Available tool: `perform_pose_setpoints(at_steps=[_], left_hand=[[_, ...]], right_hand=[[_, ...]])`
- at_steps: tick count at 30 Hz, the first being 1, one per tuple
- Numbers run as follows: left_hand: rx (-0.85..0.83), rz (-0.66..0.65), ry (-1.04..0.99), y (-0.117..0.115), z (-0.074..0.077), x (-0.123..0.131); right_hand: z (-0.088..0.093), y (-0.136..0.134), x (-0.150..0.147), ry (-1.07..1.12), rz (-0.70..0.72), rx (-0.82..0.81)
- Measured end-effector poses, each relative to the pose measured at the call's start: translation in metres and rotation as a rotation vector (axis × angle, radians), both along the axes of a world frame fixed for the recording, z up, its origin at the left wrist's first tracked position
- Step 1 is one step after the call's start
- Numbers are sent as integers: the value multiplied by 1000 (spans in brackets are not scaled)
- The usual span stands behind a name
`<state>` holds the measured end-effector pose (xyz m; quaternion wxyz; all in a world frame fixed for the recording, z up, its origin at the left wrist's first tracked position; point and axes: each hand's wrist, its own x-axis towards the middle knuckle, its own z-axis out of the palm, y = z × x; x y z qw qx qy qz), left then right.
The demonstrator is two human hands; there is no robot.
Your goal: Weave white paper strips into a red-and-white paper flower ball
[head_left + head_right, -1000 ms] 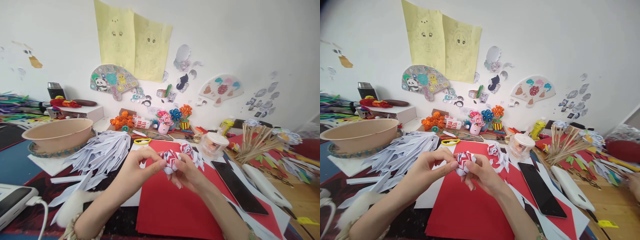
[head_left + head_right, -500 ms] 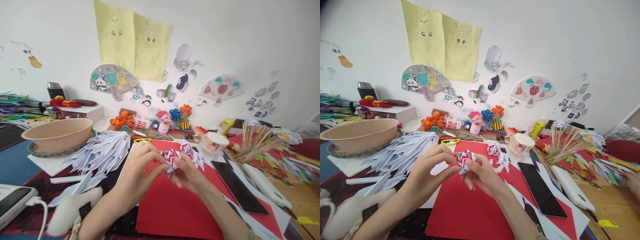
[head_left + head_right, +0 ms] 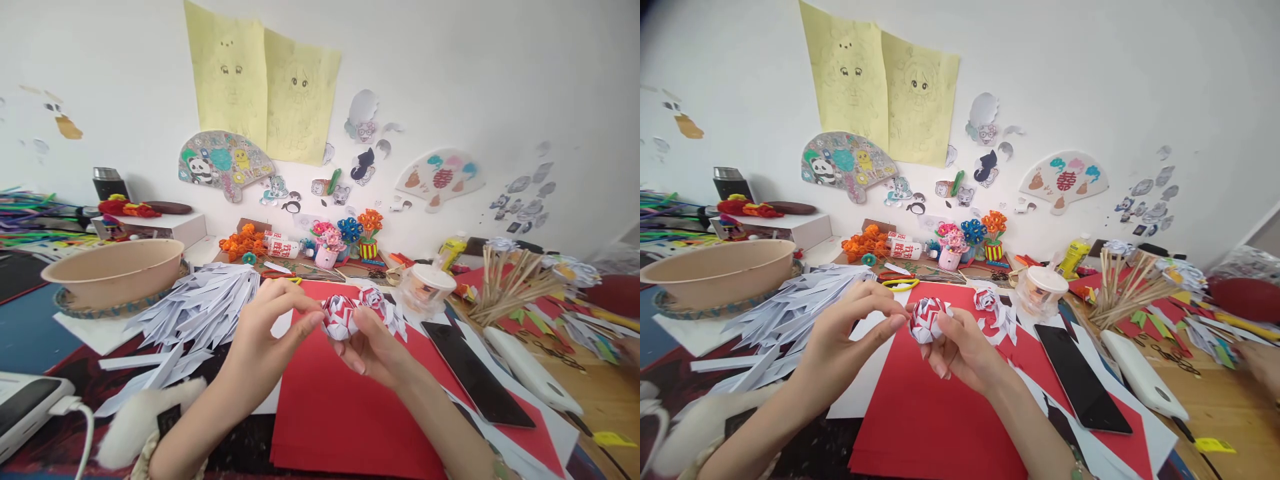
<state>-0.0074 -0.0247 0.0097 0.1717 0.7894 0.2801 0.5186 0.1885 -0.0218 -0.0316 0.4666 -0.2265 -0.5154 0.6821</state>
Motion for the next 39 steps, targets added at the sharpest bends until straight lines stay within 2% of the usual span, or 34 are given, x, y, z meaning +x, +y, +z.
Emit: perform_pose_setpoints(at_steps=[4, 18, 28, 31, 36, 39], left_hand=[[-6, -48, 33, -3, 0, 3], [211, 72, 183, -2, -4, 4], [226, 66, 267, -2, -5, -1], [226, 73, 256, -2, -2, -1], [249, 101, 89, -4, 2, 0], [251, 108, 83, -6, 1, 1]], right_hand=[[-1, 0, -1, -19, 16, 5], [1, -1, -2, -20, 11, 24], [3, -1, 4, 0, 77, 51], [5, -3, 4, 2, 39, 75], [4, -2, -1, -11, -82, 127], [1, 0, -2, -34, -126, 142]])
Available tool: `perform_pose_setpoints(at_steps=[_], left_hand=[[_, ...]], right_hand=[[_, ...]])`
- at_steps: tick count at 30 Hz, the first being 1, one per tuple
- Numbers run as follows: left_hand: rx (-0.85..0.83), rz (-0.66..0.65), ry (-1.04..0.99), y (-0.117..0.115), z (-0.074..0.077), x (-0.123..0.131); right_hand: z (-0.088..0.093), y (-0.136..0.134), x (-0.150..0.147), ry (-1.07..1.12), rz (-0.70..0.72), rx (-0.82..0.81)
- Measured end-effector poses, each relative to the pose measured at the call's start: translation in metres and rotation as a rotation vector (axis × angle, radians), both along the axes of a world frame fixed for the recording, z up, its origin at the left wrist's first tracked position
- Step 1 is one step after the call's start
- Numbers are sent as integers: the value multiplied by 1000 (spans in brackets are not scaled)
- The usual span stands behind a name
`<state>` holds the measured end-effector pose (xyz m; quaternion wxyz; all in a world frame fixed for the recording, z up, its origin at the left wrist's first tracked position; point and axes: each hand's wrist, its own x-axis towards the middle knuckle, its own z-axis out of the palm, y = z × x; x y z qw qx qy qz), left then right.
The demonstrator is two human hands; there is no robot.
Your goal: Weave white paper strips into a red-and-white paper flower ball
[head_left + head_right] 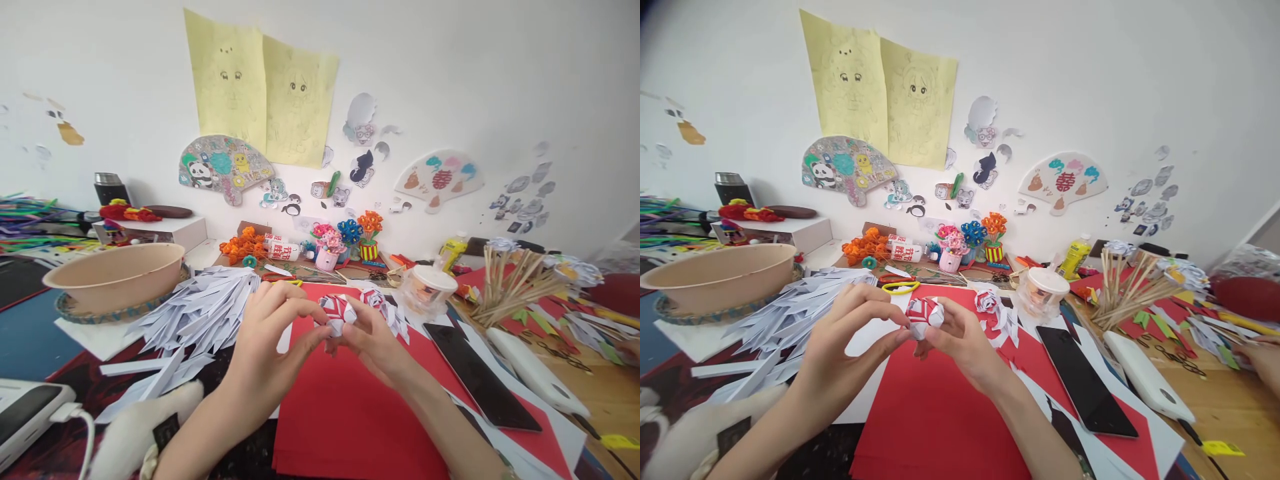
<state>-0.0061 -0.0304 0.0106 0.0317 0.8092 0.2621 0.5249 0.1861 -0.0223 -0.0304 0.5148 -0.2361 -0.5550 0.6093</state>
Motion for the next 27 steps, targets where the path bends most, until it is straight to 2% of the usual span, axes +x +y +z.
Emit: perform_pose_setpoints(at_steps=[5, 16, 22, 27], left_hand=[[-9, 60, 25, 1, -2, 2], [2, 102, 97, 0, -2, 1], [176, 205, 139, 0, -4, 2], [454, 297, 170, -1, -8, 3]], right_hand=[[-2, 0, 1, -22, -13, 23], [-1, 0, 1, -80, -63, 58], [1, -2, 0, -100, -101, 58], [-2, -1, -1, -119, -131, 65]])
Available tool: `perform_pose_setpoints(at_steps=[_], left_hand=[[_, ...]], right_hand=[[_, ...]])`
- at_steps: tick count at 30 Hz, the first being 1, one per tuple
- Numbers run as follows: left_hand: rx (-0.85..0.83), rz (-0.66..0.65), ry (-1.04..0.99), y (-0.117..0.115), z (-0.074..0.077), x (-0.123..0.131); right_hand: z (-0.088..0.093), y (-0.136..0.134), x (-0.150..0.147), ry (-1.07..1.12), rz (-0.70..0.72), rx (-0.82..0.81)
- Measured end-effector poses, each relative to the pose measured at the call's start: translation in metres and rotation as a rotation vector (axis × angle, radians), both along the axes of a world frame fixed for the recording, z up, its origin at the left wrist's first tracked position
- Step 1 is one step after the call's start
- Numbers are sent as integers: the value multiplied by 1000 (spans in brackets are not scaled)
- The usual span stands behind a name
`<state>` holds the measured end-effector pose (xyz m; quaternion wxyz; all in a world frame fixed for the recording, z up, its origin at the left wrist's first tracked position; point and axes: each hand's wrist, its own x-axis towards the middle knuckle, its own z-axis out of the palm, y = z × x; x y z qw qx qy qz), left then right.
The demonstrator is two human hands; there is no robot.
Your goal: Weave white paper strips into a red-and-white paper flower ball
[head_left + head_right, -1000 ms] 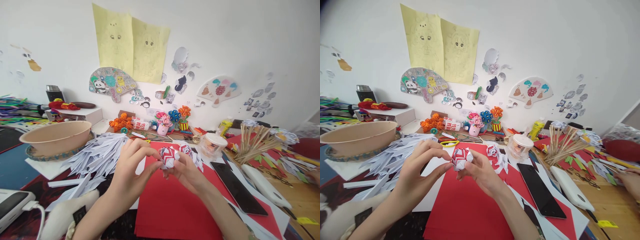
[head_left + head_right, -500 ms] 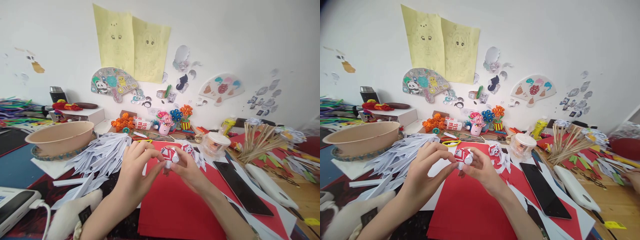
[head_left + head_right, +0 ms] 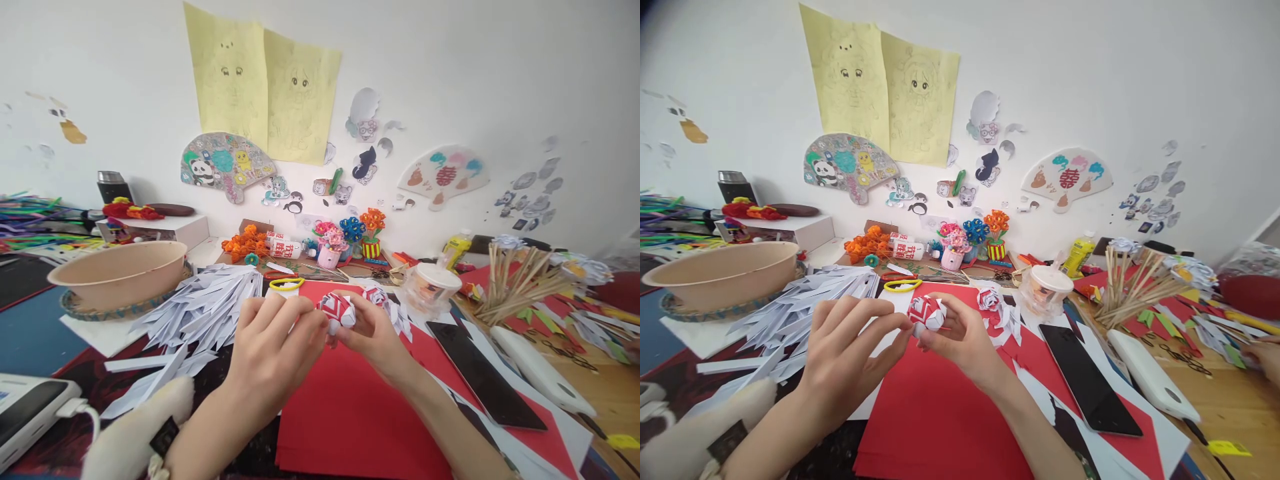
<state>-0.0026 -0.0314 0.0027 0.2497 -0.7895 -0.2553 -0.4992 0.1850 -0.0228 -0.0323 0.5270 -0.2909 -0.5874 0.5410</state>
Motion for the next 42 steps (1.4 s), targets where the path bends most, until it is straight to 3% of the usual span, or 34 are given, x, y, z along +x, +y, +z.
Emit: perform_pose_setpoints(at_steps=[3, 5, 11, 14, 21, 36, 42], left_hand=[[93, 0, 52, -2, -3, 0], [62, -31, 32, -2, -3, -1], [-438, -255, -181, 0, 6, -2], [-575, -307, -226, 2, 6, -3], [-443, -190, -166, 3, 1, -2], [-499, -178, -6, 1, 1, -3], [-593, -215, 2, 0, 7, -4]], right_hand=[[-1, 1, 0, 27, -29, 6], [-1, 1, 0, 33, -27, 8], [0, 0, 1, 17, -21, 31], [1, 0, 0, 17, -25, 27], [3, -1, 0, 21, -7, 32], [1, 1, 4, -51, 38, 43], [4, 0, 4, -73, 28, 18]])
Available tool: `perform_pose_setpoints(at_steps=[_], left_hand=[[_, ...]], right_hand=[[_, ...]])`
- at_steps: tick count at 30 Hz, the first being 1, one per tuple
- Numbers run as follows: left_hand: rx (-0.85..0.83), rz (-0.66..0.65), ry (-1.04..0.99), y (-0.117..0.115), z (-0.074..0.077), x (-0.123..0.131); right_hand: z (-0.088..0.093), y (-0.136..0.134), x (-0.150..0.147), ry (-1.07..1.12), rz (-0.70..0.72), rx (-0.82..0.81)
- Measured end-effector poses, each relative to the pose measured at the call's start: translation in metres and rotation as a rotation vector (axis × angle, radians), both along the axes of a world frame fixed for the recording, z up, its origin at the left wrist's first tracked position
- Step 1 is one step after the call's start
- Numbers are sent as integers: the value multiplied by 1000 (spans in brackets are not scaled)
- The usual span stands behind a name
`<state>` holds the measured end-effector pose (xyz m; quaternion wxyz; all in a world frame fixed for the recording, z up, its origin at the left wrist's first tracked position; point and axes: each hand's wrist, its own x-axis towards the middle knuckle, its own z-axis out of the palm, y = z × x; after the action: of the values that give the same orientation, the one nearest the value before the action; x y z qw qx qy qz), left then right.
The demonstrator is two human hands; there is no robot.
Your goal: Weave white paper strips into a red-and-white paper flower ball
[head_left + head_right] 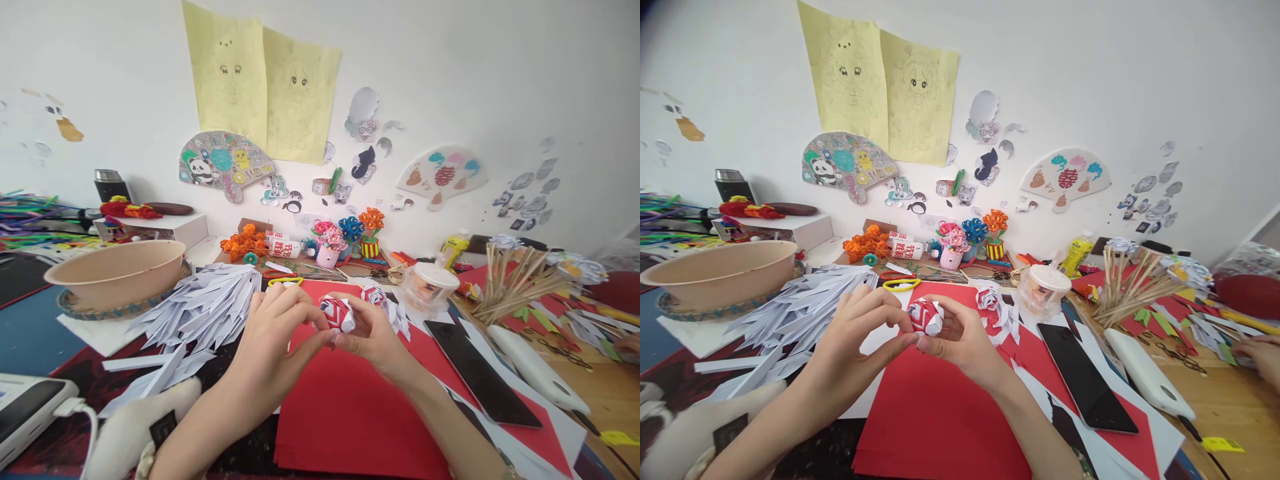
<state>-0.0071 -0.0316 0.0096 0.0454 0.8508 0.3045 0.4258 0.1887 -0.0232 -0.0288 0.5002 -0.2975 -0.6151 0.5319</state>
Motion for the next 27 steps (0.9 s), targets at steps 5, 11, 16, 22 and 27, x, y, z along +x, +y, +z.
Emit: perform_pose_setpoints(at_steps=[5, 11, 16, 22, 27], left_hand=[[-49, -53, -3, -1, 4, -1], [-19, -49, 12, 1, 1, -1], [26, -28, 41, 1, -1, 0], [57, -2, -29, 5, -4, -1], [-3, 15, -85, 6, 1, -3]], right_hand=[[0, 0, 0, -17, -19, -17], [1, 0, 0, 35, 30, -13], [0, 0, 0, 33, 31, -22], [-2, 2, -1, 62, 42, -26], [-3, 2, -1, 69, 56, -31]])
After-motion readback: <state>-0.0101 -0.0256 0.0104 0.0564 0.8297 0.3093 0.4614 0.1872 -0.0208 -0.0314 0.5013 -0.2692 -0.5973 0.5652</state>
